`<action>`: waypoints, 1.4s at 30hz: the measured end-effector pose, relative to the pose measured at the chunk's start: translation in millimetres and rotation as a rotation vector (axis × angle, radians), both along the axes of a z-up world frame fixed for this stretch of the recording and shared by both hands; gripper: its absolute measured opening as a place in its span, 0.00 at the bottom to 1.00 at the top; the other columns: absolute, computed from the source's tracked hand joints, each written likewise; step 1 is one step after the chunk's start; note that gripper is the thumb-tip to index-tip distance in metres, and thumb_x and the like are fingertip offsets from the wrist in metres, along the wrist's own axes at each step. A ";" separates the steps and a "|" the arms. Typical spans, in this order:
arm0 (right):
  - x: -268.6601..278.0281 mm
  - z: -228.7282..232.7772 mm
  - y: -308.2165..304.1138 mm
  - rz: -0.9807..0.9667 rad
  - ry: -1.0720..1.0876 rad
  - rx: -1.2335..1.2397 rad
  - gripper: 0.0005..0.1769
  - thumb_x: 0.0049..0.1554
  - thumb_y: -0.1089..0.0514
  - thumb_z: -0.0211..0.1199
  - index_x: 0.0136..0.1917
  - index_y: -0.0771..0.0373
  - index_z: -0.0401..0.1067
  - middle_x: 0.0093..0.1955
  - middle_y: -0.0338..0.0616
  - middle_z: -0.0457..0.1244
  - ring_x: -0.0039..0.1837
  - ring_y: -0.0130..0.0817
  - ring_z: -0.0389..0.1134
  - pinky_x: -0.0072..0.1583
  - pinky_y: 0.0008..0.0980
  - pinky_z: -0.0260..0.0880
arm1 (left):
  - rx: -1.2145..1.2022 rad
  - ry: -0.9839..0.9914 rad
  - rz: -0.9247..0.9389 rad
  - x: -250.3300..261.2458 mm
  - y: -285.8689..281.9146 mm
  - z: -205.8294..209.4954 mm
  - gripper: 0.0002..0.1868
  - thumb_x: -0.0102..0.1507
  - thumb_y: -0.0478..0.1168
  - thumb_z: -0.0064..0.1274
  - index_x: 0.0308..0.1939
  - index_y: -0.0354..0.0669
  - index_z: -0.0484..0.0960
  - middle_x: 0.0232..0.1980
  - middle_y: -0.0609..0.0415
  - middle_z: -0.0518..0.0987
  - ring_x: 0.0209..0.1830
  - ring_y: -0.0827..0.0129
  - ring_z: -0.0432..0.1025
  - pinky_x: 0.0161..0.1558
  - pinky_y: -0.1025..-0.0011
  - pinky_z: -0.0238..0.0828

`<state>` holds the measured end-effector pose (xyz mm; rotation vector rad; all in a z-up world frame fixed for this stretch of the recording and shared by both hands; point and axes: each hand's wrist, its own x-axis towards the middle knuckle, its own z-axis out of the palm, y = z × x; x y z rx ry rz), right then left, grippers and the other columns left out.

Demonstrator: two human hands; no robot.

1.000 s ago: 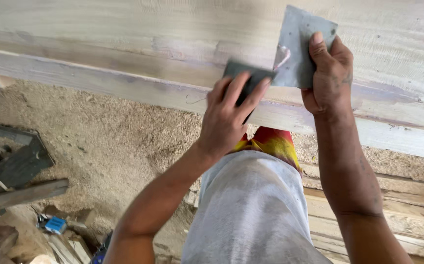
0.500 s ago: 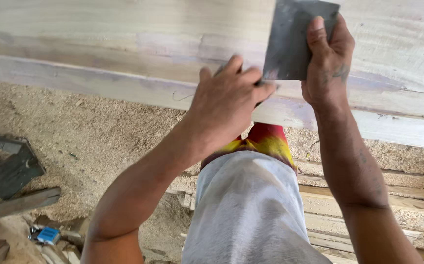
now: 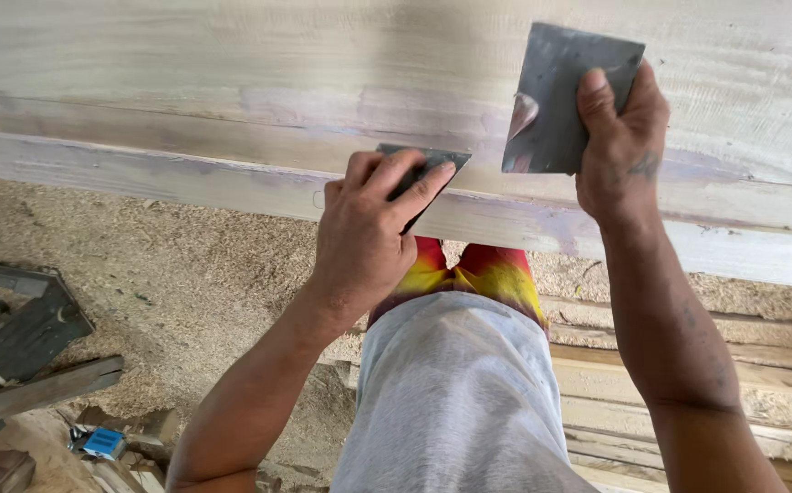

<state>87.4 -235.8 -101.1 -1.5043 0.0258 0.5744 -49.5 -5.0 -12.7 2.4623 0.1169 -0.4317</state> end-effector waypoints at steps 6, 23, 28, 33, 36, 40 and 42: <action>-19.4 0.1 6.8 0.089 -0.046 -0.005 0.20 0.77 0.50 0.59 0.66 0.72 0.65 0.54 0.44 0.67 0.53 0.24 0.68 0.56 0.23 0.73 | 0.067 -0.033 -0.150 36.6 -9.4 13.5 0.25 0.60 0.32 0.60 0.59 0.60 0.84 0.60 0.62 0.79 0.55 0.64 0.67 0.48 0.59 0.68; -72.6 -30.7 -150.5 -0.293 -0.097 -0.061 0.15 0.79 0.53 0.64 0.60 0.68 0.67 0.47 0.44 0.64 0.46 0.32 0.69 0.52 0.31 0.77 | 0.003 0.459 -0.376 56.5 -37.5 -73.0 0.21 0.59 0.27 0.51 0.49 0.56 0.87 0.32 0.56 0.84 0.39 0.66 0.73 0.53 0.49 0.57; -92.7 -24.1 -167.7 -0.339 -0.020 -0.046 0.15 0.78 0.56 0.61 0.66 0.71 0.65 0.56 0.49 0.65 0.54 0.34 0.67 0.59 0.32 0.72 | 0.048 0.374 -0.405 48.7 -47.2 -82.5 0.20 0.59 0.25 0.51 0.44 0.54 0.90 0.29 0.55 0.82 0.38 0.67 0.74 0.52 0.53 0.58; -97.9 -17.9 -166.4 -0.362 -0.021 -0.055 0.17 0.77 0.55 0.63 0.70 0.69 0.64 0.60 0.47 0.65 0.58 0.34 0.68 0.62 0.33 0.74 | 0.072 0.399 -0.443 44.4 -45.2 -82.0 0.16 0.58 0.26 0.53 0.42 0.50 0.89 0.28 0.55 0.81 0.36 0.67 0.73 0.51 0.52 0.58; -98.7 -17.6 -168.0 -0.364 -0.018 -0.060 0.18 0.76 0.56 0.62 0.70 0.70 0.63 0.60 0.48 0.65 0.59 0.35 0.68 0.63 0.33 0.74 | 0.043 0.364 -0.413 45.0 -44.1 -85.7 0.16 0.57 0.26 0.54 0.41 0.50 0.89 0.27 0.56 0.81 0.33 0.68 0.71 0.49 0.51 0.58; -97.2 -18.9 -166.4 -0.339 -0.023 -0.066 0.19 0.76 0.55 0.62 0.71 0.69 0.62 0.60 0.48 0.64 0.59 0.35 0.69 0.64 0.34 0.75 | 0.091 0.437 -0.455 49.9 -47.5 -86.3 0.12 0.59 0.29 0.55 0.41 0.49 0.88 0.26 0.56 0.79 0.30 0.69 0.69 0.51 0.51 0.58; -97.0 -18.7 -167.7 -0.337 -0.027 -0.078 0.19 0.76 0.54 0.63 0.70 0.69 0.63 0.58 0.47 0.65 0.57 0.35 0.69 0.61 0.34 0.76 | 0.098 0.487 -0.486 54.2 -48.6 -82.5 0.11 0.60 0.29 0.55 0.40 0.48 0.88 0.26 0.56 0.79 0.29 0.70 0.68 0.51 0.53 0.58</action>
